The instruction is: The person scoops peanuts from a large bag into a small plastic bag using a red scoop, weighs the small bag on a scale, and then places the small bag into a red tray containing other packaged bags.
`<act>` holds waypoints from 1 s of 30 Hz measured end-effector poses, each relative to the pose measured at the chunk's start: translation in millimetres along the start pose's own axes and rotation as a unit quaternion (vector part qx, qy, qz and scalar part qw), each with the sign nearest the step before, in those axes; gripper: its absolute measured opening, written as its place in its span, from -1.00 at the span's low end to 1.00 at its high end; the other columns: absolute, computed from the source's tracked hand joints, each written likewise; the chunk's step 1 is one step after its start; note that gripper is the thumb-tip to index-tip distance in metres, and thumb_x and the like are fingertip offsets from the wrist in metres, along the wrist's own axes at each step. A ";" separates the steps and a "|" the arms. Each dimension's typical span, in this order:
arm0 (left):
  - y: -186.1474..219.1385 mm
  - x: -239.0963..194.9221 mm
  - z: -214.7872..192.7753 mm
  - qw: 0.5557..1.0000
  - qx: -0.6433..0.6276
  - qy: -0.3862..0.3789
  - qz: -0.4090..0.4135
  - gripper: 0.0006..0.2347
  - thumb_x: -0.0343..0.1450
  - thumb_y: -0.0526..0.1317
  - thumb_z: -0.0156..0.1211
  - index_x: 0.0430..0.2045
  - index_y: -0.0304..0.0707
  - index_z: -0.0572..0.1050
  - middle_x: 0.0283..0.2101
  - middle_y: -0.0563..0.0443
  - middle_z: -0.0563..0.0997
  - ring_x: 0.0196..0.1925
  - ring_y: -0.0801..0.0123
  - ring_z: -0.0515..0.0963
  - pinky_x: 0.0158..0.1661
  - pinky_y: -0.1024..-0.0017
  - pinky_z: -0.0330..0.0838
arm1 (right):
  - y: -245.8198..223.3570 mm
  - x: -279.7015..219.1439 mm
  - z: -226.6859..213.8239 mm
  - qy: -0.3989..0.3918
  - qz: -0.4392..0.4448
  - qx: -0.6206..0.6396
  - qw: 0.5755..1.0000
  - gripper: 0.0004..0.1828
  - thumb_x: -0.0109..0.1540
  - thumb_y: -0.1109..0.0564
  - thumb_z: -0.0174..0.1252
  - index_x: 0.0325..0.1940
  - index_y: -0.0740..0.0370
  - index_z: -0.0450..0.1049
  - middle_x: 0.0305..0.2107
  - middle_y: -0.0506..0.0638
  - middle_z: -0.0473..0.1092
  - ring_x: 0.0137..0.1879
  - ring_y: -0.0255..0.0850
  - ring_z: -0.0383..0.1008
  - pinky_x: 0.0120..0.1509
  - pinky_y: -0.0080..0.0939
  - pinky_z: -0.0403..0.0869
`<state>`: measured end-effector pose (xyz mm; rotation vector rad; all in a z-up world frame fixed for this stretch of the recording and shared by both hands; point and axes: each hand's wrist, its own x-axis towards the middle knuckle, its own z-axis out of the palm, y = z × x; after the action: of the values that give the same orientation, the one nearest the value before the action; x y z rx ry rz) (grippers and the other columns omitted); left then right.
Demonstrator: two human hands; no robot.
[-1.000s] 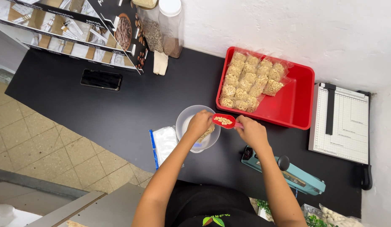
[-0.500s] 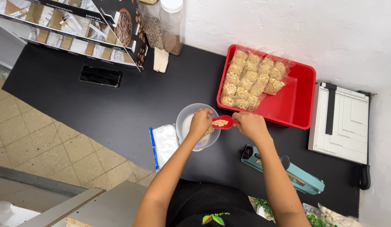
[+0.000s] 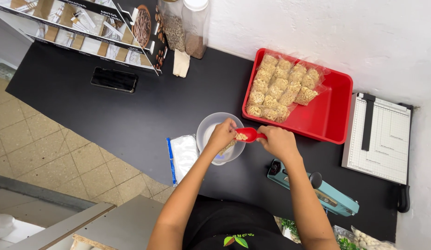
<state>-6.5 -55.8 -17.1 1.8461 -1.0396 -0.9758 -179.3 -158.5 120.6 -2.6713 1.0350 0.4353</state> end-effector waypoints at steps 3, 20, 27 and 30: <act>-4.8 -1.2 -1.9 1.000 -0.010 -0.003 -0.017 -0.85 0.33 -0.26 0.24 -0.26 -0.10 0.50 -0.36 -0.02 0.71 -0.11 0.06 0.69 -0.04 0.15 0.53 | 4.6 5.7 7.4 0.014 0.013 -0.020 1.000 -0.74 0.22 -0.10 0.23 -0.02 -0.15 0.55 -0.21 -0.09 0.57 -0.07 0.10 0.63 -0.02 0.14 0.59; -22.8 -17.4 -18.1 0.998 -0.050 0.047 -0.008 -0.86 0.32 -0.29 0.21 -0.30 -0.02 0.61 -0.41 0.00 0.68 -0.27 0.10 0.66 -0.15 0.18 0.53 | -18.3 16.3 4.5 0.061 -0.076 -0.126 0.987 -0.78 0.19 -0.11 0.24 -0.09 -0.19 0.57 -0.25 -0.18 0.57 -0.08 -0.07 0.63 -0.09 -0.01 0.61; -15.1 -29.7 -30.3 0.993 -0.099 0.068 -0.018 -0.86 0.33 -0.29 0.21 -0.30 0.00 0.62 -0.42 0.06 0.67 -0.32 0.29 0.67 -0.19 0.33 0.55 | -27.7 17.3 6.8 0.103 -0.099 -0.163 0.976 -0.78 0.13 -0.11 0.31 -0.14 -0.21 0.59 -0.34 -0.23 0.57 -0.15 -0.17 0.62 -0.16 -0.10 0.60; -13.5 -35.3 -30.5 0.991 -0.113 0.070 -0.025 -0.85 0.34 -0.29 0.20 -0.30 -0.02 0.63 -0.42 0.04 0.68 -0.32 0.29 0.67 -0.20 0.33 0.55 | -28.8 15.4 9.5 0.124 -0.106 -0.171 0.972 -0.75 0.11 -0.10 0.33 -0.13 -0.21 0.60 -0.37 -0.24 0.56 -0.18 -0.20 0.61 -0.20 -0.14 0.59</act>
<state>11.4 -11.4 -8.7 1.7325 -0.7686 -0.9372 -150.5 -144.1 109.7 -3.1702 0.7771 0.2596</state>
